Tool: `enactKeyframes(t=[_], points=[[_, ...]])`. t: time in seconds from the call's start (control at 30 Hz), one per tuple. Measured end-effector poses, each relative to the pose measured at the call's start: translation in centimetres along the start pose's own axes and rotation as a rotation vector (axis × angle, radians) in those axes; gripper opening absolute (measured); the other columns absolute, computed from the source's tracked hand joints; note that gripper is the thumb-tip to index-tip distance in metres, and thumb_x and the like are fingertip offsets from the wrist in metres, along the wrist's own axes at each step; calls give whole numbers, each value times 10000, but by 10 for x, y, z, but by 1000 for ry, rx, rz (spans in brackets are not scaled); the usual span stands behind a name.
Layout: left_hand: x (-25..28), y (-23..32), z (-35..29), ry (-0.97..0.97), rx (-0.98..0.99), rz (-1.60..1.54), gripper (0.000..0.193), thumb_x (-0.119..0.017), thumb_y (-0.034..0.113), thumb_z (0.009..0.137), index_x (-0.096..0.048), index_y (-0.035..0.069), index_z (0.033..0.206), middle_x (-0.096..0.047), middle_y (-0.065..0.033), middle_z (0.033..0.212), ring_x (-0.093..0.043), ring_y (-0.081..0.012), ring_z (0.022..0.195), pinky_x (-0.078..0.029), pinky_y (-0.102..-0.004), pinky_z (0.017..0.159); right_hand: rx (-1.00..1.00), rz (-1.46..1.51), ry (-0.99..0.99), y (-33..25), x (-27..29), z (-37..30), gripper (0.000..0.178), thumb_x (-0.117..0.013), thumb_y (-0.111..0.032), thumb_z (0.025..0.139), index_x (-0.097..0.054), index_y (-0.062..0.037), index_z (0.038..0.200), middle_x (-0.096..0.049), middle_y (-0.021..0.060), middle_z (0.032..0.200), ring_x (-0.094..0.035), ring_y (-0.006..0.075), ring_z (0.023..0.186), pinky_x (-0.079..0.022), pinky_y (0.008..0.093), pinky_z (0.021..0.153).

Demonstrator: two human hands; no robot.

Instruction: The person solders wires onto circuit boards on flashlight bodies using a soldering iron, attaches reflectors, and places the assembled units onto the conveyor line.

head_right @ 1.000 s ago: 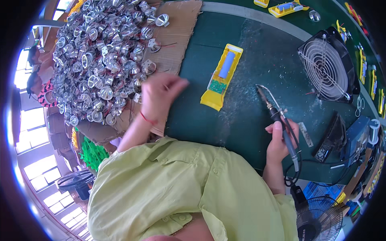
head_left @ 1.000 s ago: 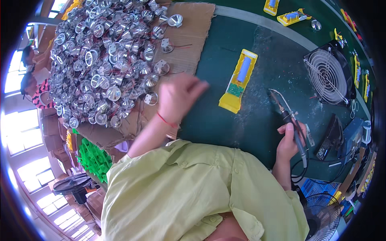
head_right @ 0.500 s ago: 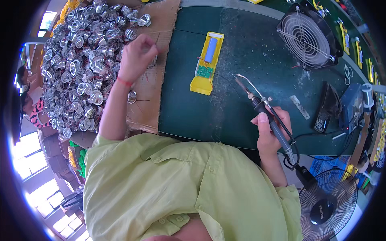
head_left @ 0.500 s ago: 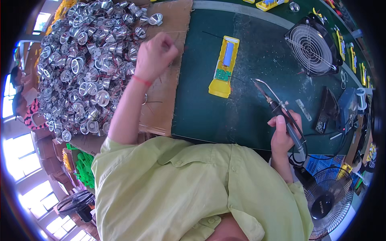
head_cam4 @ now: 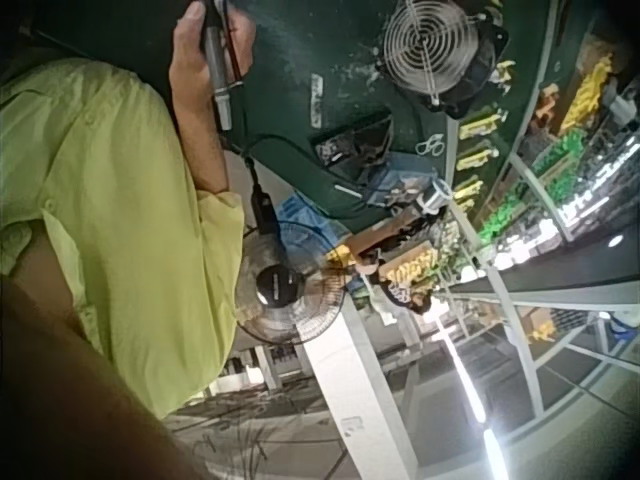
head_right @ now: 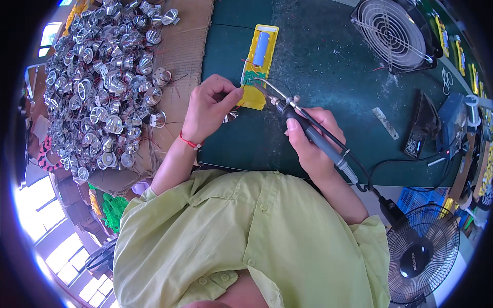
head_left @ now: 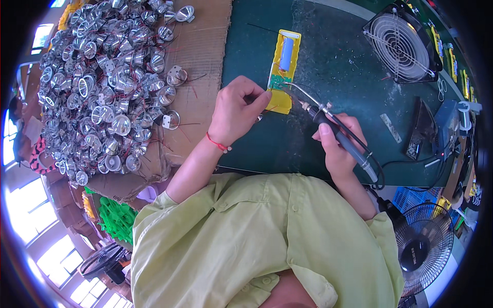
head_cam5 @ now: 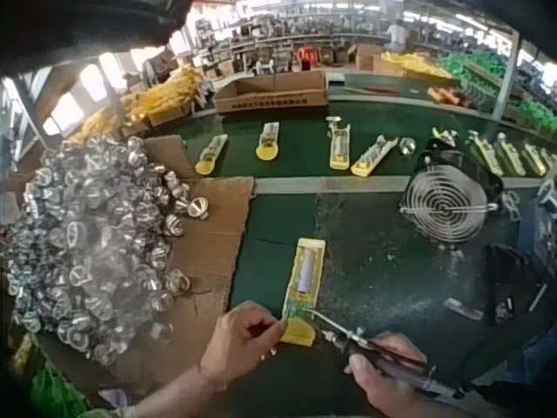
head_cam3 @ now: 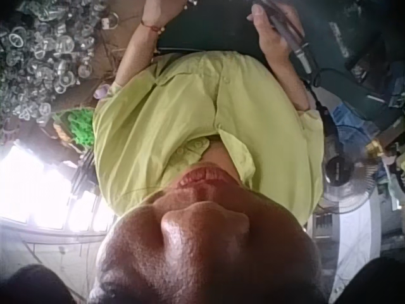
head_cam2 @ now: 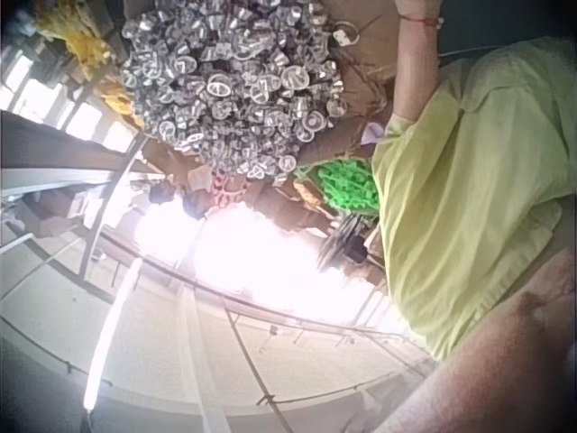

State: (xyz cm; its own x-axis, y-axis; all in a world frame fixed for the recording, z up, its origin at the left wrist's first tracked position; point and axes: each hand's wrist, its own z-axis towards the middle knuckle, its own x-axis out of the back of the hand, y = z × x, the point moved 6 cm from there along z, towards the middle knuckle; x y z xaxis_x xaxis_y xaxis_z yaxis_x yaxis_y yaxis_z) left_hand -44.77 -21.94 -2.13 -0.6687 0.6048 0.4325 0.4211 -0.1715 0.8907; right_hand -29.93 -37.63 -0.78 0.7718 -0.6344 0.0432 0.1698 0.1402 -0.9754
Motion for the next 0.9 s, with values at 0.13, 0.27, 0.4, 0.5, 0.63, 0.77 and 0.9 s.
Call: enactKeyframes(t=[0.13, 0.27, 0.4, 0.5, 0.63, 0.77, 0.9], points=[[0, 3, 4, -13, 23, 29, 172, -653, 132, 815, -616, -27, 758, -531, -28, 774, -519, -78, 644, -416, -224, 566, -37, 11, 5, 4, -5, 5, 171, -648, -29, 791, -542, 43, 905, -608, 92, 723, -597, 101, 584, -471, 206, 522], [1, 3, 4, -22, 34, 6, 167, -653, 125, 813, -621, -29, 759, -536, -34, 765, -516, -84, 672, -413, -229, 594, -112, 55, 36, 9, -5, 4, 163, -641, -25, 796, -538, 46, 901, -605, 88, 719, -599, 105, 585, -479, 210, 521], [1, -1, 4, -27, 36, -22, 168, -652, 127, 813, -623, -30, 762, -548, -35, 756, -518, -87, 678, -412, -230, 597, -105, 78, 41, 8, -4, 5, 173, -643, -32, 799, -532, 53, 901, -602, 101, 723, -599, 116, 583, -490, 218, 521], [0, 0, 5, -30, 30, -22, 165, -653, 125, 812, -627, -31, 762, -552, -36, 754, -519, -88, 678, -413, -231, 599, -119, 19, -13, 12, -2, 2, 179, -644, -36, 800, -529, 56, 902, -602, 113, 737, -601, 125, 581, -498, 223, 524], [-1, -4, 6, -42, 57, -31, 167, -652, 125, 811, -630, -33, 758, -554, -37, 751, -522, -86, 676, -414, -233, 600, -168, 101, 56, 11, -1, 2, 178, -636, -45, 808, -527, 55, 907, -604, 116, 732, -601, 130, 576, -497, 223, 524], [1, 0, 6, -36, 34, -13, 175, -649, 128, 814, -627, -36, 756, -557, -37, 754, -526, -82, 668, -416, -230, 587, -169, 137, 148, 5, 13, 1, 194, -611, -66, 830, -508, 57, 939, -606, 124, 716, -600, 138, 572, -497, 227, 529], [3, -3, 5, -29, 56, -5, 149, -645, 117, 815, -636, -23, 765, -562, -35, 775, -536, -74, 657, -429, -211, 568, -138, 147, 141, 2, 20, -3, 195, -597, -60, 833, -498, 53, 956, -605, 129, 689, -595, 137, 569, -499, 233, 545]])
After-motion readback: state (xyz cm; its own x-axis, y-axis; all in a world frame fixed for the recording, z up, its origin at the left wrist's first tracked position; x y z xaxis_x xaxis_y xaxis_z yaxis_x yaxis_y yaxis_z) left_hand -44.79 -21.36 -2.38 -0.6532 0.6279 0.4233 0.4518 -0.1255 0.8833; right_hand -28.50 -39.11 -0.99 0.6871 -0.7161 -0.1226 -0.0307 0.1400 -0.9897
